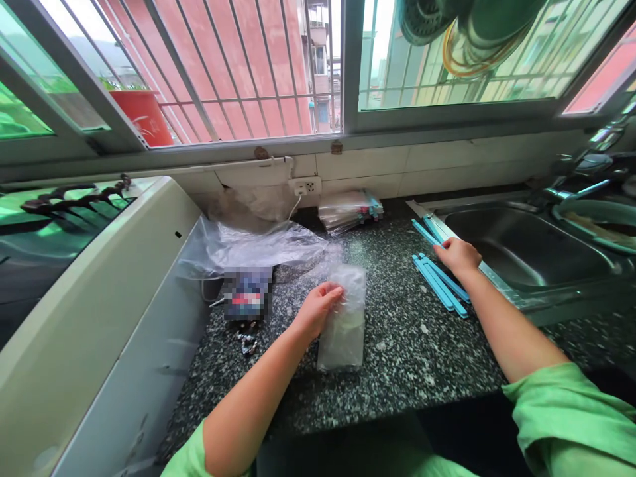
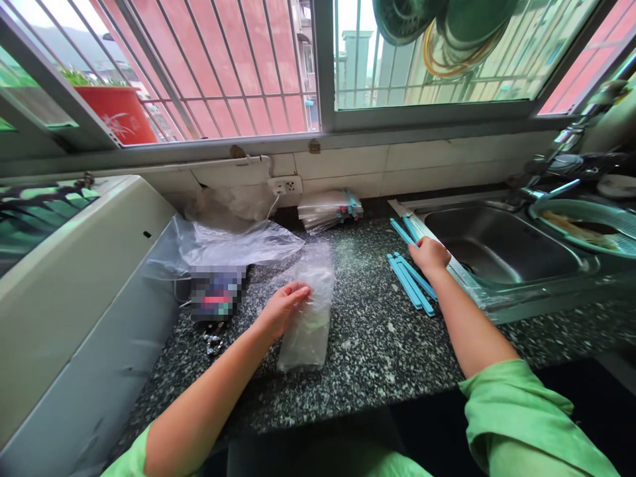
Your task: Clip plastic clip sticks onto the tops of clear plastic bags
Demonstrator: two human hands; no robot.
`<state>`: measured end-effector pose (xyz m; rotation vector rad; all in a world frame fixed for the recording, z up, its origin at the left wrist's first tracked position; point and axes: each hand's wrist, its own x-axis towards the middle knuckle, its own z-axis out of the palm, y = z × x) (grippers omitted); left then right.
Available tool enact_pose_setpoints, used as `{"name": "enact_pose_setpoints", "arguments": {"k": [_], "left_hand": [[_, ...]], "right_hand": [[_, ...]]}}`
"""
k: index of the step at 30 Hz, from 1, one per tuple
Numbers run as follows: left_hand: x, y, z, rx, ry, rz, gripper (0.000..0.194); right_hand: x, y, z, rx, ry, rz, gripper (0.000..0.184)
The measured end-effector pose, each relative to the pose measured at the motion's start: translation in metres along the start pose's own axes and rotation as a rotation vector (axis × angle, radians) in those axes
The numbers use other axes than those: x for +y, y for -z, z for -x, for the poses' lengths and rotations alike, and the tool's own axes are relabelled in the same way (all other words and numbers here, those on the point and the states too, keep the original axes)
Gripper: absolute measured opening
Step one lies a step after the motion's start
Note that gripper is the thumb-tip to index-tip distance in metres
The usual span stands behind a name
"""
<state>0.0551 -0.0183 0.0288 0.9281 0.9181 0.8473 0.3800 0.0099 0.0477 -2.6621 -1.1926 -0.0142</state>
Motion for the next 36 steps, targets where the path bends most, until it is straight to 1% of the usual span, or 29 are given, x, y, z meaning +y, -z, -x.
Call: {"name": "enact_pose_setpoints", "arguments": {"k": [5,10,13,16,20,24,27,30,33,36], "left_hand": [[0.0,0.001,-0.001,0.006,0.023,0.042,0.038],[0.008,0.002,0.001,0.031,0.039,0.117,0.039],[0.01,0.004,0.001,0.025,0.042,0.149,0.039],[0.009,0.008,-0.003,0.027,0.046,0.116,0.036],[0.005,0.012,-0.008,0.019,0.074,0.058,0.034],[0.003,0.013,-0.01,0.007,0.089,0.082,0.028],[0.005,0.012,-0.009,0.018,0.083,0.088,0.024],[0.007,0.012,-0.007,0.03,0.07,0.071,0.02],[0.008,0.014,-0.005,-0.01,0.06,0.066,0.019],[0.009,0.016,-0.005,-0.067,0.039,0.071,0.023]], "right_hand": [[-0.02,0.0,0.023,0.098,0.203,-0.1,0.029],[-0.046,-0.007,0.06,0.156,0.494,-0.223,0.022],[-0.056,-0.012,0.081,0.179,0.66,-0.299,0.02],[-0.058,-0.015,0.096,0.213,0.779,-0.365,0.019],[-0.056,-0.018,0.11,0.241,0.911,-0.416,0.02],[-0.054,-0.019,0.119,0.239,1.077,-0.444,0.022],[-0.054,-0.02,0.122,0.25,1.149,-0.466,0.022],[-0.052,-0.02,0.123,0.239,1.168,-0.478,0.022],[-0.05,-0.019,0.122,0.222,1.169,-0.479,0.022],[-0.048,-0.019,0.121,0.218,1.176,-0.472,0.021]]}}
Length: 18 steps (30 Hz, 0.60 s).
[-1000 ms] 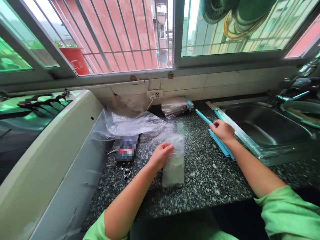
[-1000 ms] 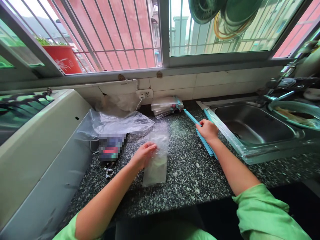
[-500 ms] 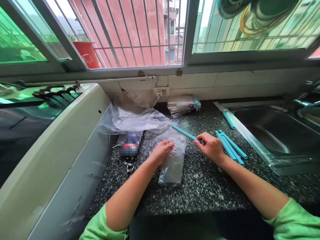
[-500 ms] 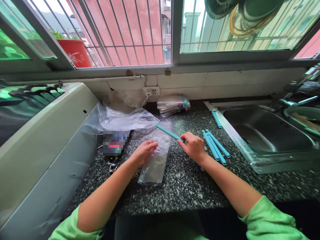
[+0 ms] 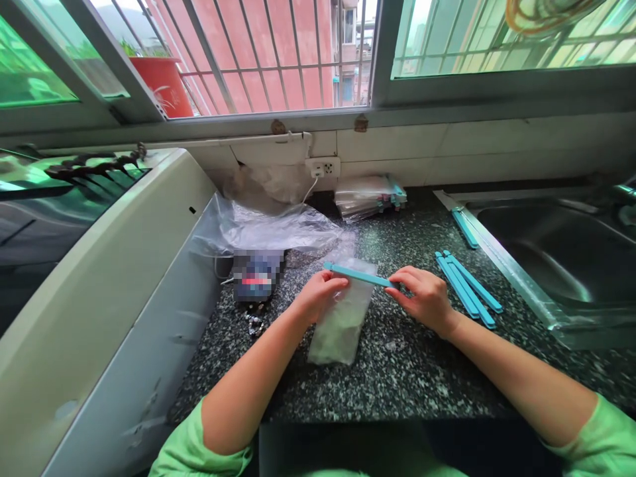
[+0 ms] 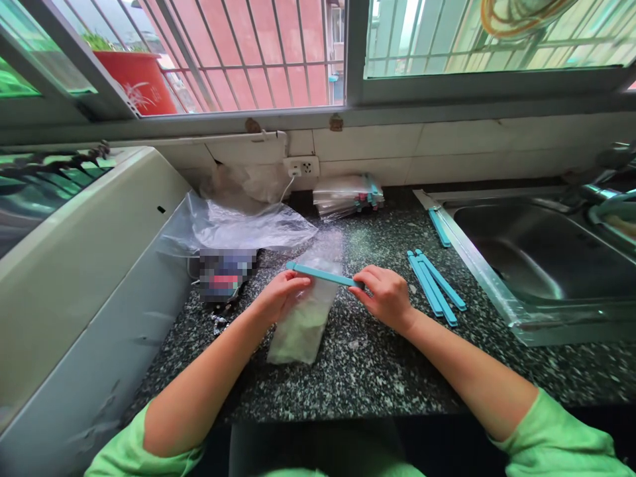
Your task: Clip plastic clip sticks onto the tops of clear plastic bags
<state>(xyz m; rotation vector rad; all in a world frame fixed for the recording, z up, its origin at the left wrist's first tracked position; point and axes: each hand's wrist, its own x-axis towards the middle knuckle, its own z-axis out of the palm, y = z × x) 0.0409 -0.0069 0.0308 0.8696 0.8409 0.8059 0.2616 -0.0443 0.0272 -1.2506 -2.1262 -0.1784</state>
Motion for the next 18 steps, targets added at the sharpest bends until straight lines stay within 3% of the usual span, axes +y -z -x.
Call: {"name": "enact_pose_setpoints", "arguments": {"k": [3,10,18], "left_hand": [[-0.001,0.0,0.0,0.003,-0.025,-0.045,0.032],[-0.012,-0.008,-0.001,0.164,-0.049,-0.049,0.044],[-0.019,-0.017,0.007,0.046,-0.01,-0.054,0.038]], "right_hand": [[0.001,0.001,0.001,0.013,0.032,0.02,0.019],[-0.001,-0.001,0.002,0.005,0.067,0.016,0.019],[-0.002,-0.004,0.004,-0.053,0.111,0.002,0.019]]}}
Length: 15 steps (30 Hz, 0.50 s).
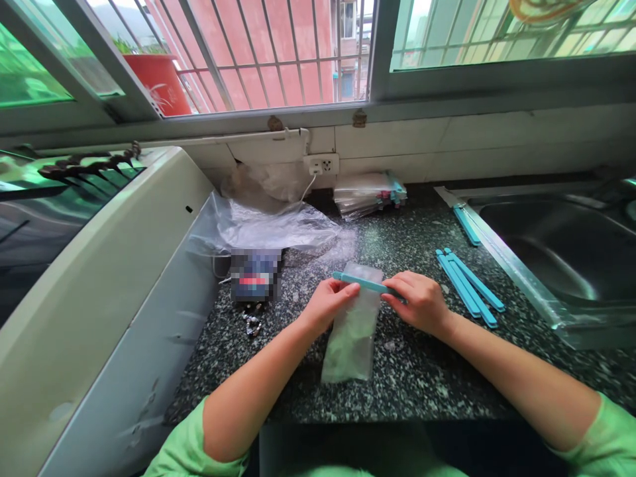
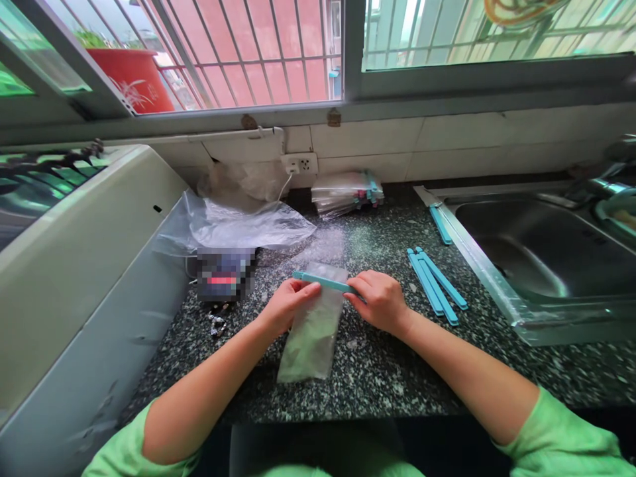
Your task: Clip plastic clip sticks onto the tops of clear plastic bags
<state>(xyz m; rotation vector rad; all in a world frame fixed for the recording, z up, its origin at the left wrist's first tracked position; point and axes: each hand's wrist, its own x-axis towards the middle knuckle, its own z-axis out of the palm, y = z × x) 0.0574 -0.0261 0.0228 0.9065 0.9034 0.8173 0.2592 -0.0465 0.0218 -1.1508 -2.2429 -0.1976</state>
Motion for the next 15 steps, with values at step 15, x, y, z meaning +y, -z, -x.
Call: {"name": "enact_pose_setpoints", "arguments": {"k": [15], "left_hand": [[0.018,0.004,0.002,0.001,-0.062,0.064,0.029]], "right_hand": [[0.003,0.002,0.001,0.009,-0.022,-0.047,0.017]]}}
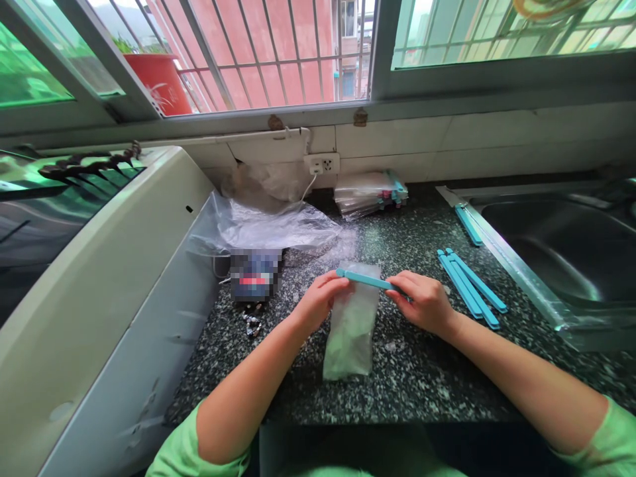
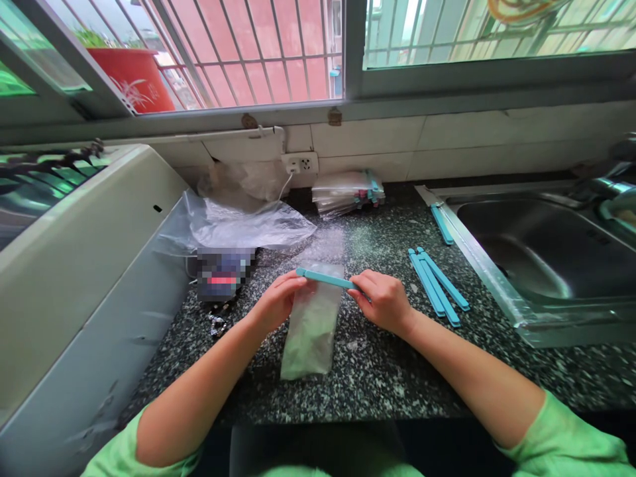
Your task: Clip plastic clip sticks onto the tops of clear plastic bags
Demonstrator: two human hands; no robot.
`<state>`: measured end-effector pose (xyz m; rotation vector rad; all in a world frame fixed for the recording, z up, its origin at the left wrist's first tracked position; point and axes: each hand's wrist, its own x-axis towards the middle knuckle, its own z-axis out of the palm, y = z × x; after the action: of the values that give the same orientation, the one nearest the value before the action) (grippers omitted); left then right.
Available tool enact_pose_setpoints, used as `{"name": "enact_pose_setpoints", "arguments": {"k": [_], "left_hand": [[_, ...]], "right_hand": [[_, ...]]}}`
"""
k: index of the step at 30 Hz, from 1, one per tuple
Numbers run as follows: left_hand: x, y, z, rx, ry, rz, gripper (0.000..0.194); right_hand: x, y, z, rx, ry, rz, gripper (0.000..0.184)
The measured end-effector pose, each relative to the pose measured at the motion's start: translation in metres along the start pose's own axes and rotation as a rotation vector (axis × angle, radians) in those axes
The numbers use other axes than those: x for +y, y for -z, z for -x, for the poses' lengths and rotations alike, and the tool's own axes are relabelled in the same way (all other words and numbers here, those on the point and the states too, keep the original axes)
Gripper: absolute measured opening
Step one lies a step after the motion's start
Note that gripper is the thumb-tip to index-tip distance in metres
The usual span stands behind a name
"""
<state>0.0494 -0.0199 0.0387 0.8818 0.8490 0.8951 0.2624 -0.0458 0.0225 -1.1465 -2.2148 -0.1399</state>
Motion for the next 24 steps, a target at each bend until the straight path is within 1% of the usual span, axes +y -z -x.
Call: {"name": "enact_pose_setpoints", "arguments": {"k": [3,6,9,12,19,24], "left_hand": [[-0.003,0.001,-0.003,0.007,0.007,0.049,0.042],[-0.012,0.004,-0.006,0.025,-0.002,-0.005,0.048],[-0.019,0.006,-0.008,0.057,-0.029,-0.014,0.047],[-0.022,0.005,-0.008,0.079,-0.047,0.037,0.044],[-0.018,-0.003,-0.005,0.108,-0.011,0.166,0.041],[-0.017,-0.005,-0.005,0.129,0.01,0.226,0.037]], "right_hand": [[0.001,-0.001,0.001,-0.002,0.026,-0.016,0.017],[0.001,-0.004,0.001,0.009,0.057,-0.043,0.015],[0.002,-0.007,0.002,0.02,0.068,-0.08,0.013],[0.003,-0.011,0.003,0.028,0.071,-0.116,0.013],[0.003,-0.01,0.002,0.06,0.076,-0.157,0.014],[0.002,-0.009,0.002,0.068,0.081,-0.175,0.014]]}}
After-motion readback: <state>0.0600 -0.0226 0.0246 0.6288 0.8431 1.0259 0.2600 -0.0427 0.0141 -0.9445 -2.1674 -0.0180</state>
